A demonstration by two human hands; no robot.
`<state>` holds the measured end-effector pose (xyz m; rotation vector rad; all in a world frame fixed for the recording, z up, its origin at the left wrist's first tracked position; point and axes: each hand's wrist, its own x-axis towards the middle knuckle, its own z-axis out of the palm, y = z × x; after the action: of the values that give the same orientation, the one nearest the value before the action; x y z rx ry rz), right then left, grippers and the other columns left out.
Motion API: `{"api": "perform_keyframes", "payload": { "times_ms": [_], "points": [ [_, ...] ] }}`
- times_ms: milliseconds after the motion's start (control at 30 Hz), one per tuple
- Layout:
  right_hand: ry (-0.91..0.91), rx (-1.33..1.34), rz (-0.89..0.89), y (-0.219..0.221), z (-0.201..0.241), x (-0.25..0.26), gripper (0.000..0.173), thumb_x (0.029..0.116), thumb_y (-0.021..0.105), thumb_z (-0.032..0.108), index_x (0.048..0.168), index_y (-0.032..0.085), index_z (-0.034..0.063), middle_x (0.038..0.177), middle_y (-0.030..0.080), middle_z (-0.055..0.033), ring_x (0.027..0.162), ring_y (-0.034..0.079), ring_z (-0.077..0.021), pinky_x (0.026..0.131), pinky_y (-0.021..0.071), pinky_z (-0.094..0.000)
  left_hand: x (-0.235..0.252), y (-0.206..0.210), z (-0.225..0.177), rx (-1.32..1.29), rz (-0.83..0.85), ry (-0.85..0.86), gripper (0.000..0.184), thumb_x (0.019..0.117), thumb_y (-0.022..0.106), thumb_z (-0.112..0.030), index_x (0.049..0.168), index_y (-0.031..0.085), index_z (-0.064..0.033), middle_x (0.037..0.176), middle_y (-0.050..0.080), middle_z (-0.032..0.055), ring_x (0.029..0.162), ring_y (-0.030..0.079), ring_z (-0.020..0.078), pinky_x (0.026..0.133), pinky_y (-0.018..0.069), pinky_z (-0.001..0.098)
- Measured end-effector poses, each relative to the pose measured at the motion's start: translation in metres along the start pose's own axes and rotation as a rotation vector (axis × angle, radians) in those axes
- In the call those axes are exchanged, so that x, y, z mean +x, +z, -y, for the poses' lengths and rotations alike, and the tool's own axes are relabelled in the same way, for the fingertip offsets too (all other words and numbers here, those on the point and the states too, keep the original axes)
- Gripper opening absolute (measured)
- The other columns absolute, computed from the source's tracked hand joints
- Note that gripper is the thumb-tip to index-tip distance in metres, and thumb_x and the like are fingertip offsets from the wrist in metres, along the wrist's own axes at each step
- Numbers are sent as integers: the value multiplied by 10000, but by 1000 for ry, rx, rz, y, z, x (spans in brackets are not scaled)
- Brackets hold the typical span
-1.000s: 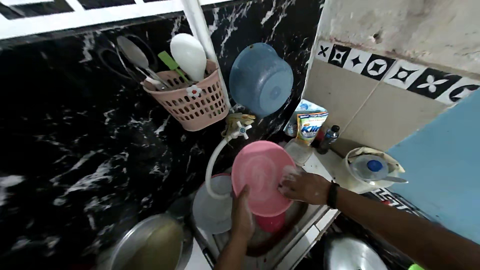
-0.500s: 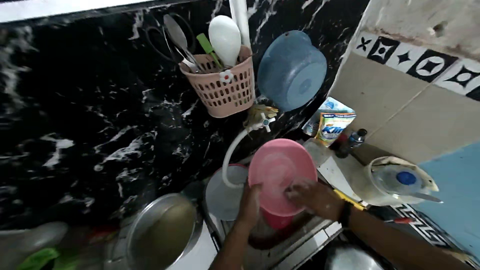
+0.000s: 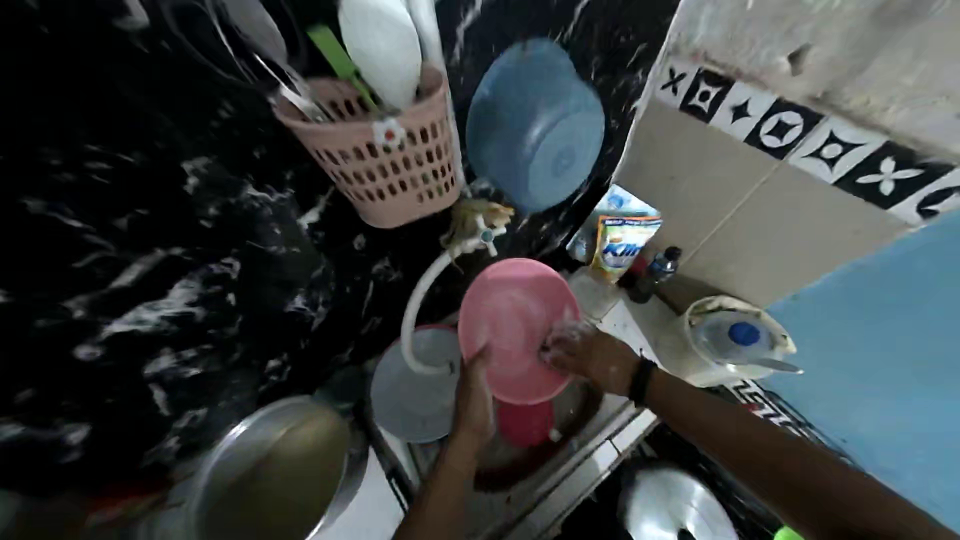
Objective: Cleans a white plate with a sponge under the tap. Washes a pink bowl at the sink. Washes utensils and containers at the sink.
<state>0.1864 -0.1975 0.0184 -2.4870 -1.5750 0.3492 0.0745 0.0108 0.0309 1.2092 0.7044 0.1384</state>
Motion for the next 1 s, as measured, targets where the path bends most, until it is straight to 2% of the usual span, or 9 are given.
{"api": "perform_keyframes", "payload": {
  "times_ms": [133,300,400,467,600,667,800,933,1000],
  "points": [
    [22,191,5,12,54,-1,597,840,753,0,1405,623,145,1454,558,-237,1291,565,-485,996,493,-675,-3,5,24,54,93,199,803,943,591,-131,1613,154,-68,1518,430,192,1298,541,212,1024,520,381],
    [56,-2,94,8,4,-12,451,1008,552,56,1455,571,116,1570,450,-221,1454,383,-501,1148,332,-691,4,-11,6,89,65,172,551,1078,412,-292,1570,322,-59,1499,482,151,1307,538,164,1064,488,352],
    [-16,41,0,8,28,-10,420,951,631,8,1354,659,123,1444,572,-235,1293,566,-490,1003,490,-673,-5,2,33,-4,65,142,730,1001,535,-205,1611,160,-60,1522,424,192,1315,523,212,1049,499,392],
    [1,162,-89,14,52,-10,469,874,748,41,1333,678,112,1381,616,-237,1192,633,-482,926,540,-663,-8,12,42,9,87,200,843,891,636,-130,1594,179,-40,1444,492,201,1225,590,219,973,556,391],
    [15,39,13,17,19,-13,437,992,604,77,1424,613,143,1501,534,-212,1365,505,-483,1086,420,-680,-5,-5,5,118,44,157,574,1055,456,-223,1581,292,-65,1494,476,174,1295,540,206,1036,501,400],
    [-10,25,-24,12,11,-17,403,1008,574,70,1401,632,137,1501,537,-206,1384,489,-479,1102,403,-680,-7,1,8,61,37,124,594,1067,441,-245,1600,242,-73,1522,450,172,1324,525,203,1063,488,396],
    [-3,205,-151,3,60,2,478,894,718,26,1357,672,139,1424,598,-218,1251,602,-480,974,505,-680,-9,18,19,21,-23,199,586,960,544,-57,1491,321,49,1231,593,199,1039,648,182,873,571,340],
    [39,62,-8,3,26,-4,469,980,590,18,1433,606,137,1527,502,-226,1395,464,-504,1094,406,-683,6,-4,3,47,-7,146,586,1062,469,-229,1591,270,-77,1506,465,184,1305,544,235,1045,501,427],
    [34,133,-23,-3,38,6,487,948,641,9,1420,614,125,1508,516,-232,1329,533,-496,1042,464,-663,-2,7,9,18,17,154,683,1027,531,-173,1608,184,-78,1475,475,204,1256,573,244,1003,532,424]
  ]
}}
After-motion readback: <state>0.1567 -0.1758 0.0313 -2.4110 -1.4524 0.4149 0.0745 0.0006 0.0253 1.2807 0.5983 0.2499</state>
